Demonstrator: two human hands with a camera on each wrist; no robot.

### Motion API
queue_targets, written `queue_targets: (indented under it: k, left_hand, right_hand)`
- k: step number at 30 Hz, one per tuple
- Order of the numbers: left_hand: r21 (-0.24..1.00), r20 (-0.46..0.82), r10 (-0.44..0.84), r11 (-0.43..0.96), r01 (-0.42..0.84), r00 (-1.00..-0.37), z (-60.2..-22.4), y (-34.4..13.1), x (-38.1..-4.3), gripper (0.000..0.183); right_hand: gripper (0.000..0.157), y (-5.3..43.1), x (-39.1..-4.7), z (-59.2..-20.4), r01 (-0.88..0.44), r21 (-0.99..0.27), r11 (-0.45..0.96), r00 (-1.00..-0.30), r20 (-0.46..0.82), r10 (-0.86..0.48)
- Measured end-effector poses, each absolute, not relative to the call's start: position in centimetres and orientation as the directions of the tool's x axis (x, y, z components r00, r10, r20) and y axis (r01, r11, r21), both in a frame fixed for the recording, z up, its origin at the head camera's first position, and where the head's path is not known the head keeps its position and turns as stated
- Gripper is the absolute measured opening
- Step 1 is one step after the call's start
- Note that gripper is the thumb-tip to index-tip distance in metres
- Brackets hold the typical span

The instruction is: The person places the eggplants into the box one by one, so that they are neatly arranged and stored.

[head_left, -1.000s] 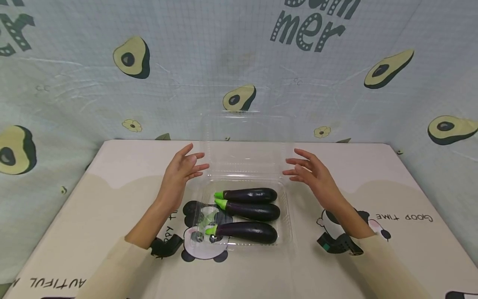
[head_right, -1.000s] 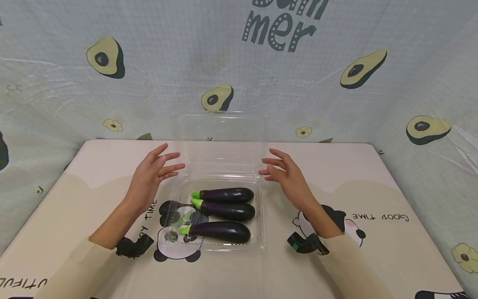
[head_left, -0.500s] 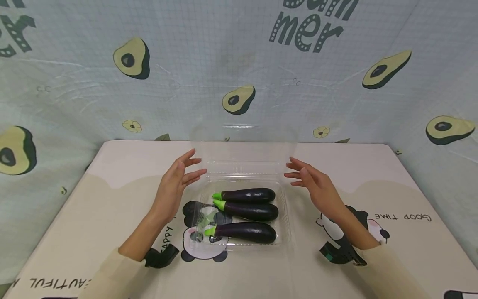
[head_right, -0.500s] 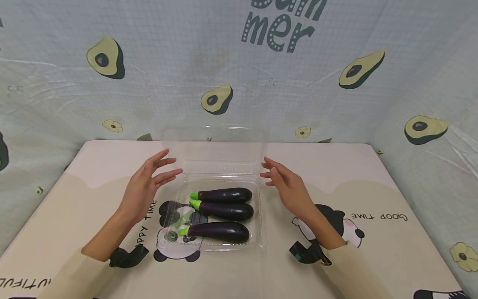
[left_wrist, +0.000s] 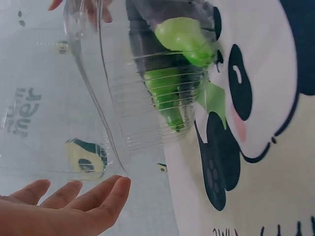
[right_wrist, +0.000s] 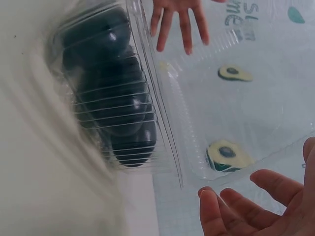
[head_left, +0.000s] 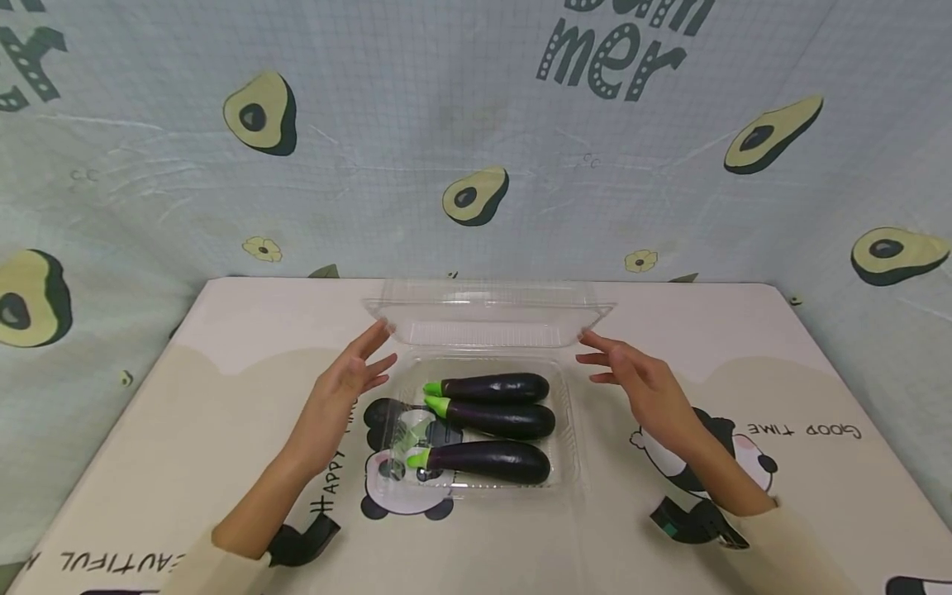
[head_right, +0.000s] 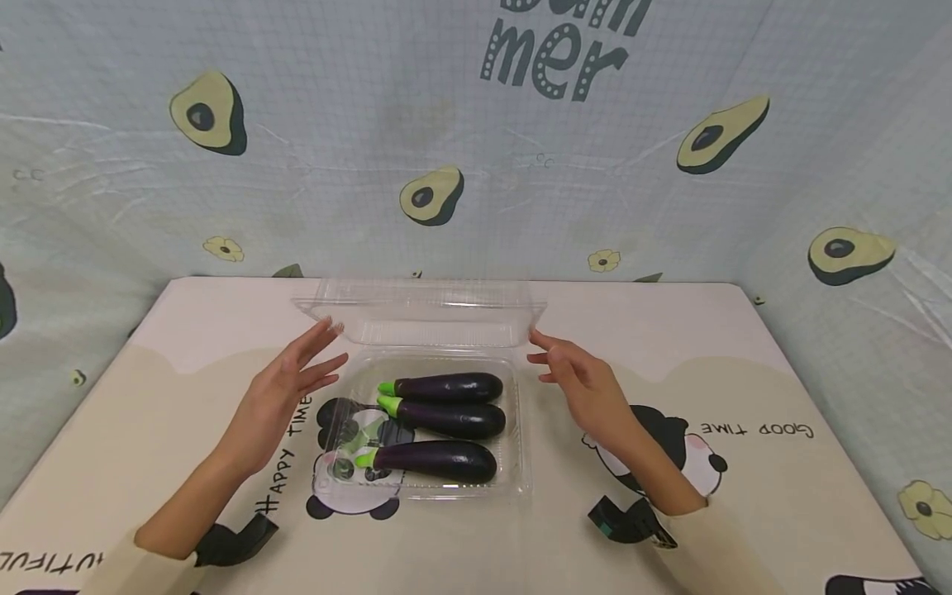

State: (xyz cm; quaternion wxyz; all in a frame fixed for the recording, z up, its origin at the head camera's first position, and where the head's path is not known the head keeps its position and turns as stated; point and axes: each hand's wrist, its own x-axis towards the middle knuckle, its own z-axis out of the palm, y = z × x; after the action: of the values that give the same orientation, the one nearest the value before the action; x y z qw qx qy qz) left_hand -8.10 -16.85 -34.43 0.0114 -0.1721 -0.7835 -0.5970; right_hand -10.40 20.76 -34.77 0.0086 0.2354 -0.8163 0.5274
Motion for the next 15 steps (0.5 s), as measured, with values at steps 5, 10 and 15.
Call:
queue_targets:
  k: [5,10,15]
  left_hand:
    - [0.937,0.197,0.271,0.230,0.263,-0.942,-34.6,-17.0,-7.2,0.052]
    - [0.943,0.148,0.256,0.254,0.214,-0.955,-34.7,-17.2,-6.2,0.054]
    - [0.942,0.097,0.252,0.290,0.171,-0.963,-34.8,-17.5,-5.5,0.057]
  right_hand:
    - [0.040,21.0,-9.8,-34.9,-0.389,-0.859,0.333,-0.885,0.249,-0.392]
    - [0.040,21.0,-9.3,-35.0,-0.379,-0.852,0.361,-0.890,0.228,-0.395]
    - [0.040,20.9,-8.7,-34.9,-0.341,-0.837,0.429,-0.913,0.186,-0.363]
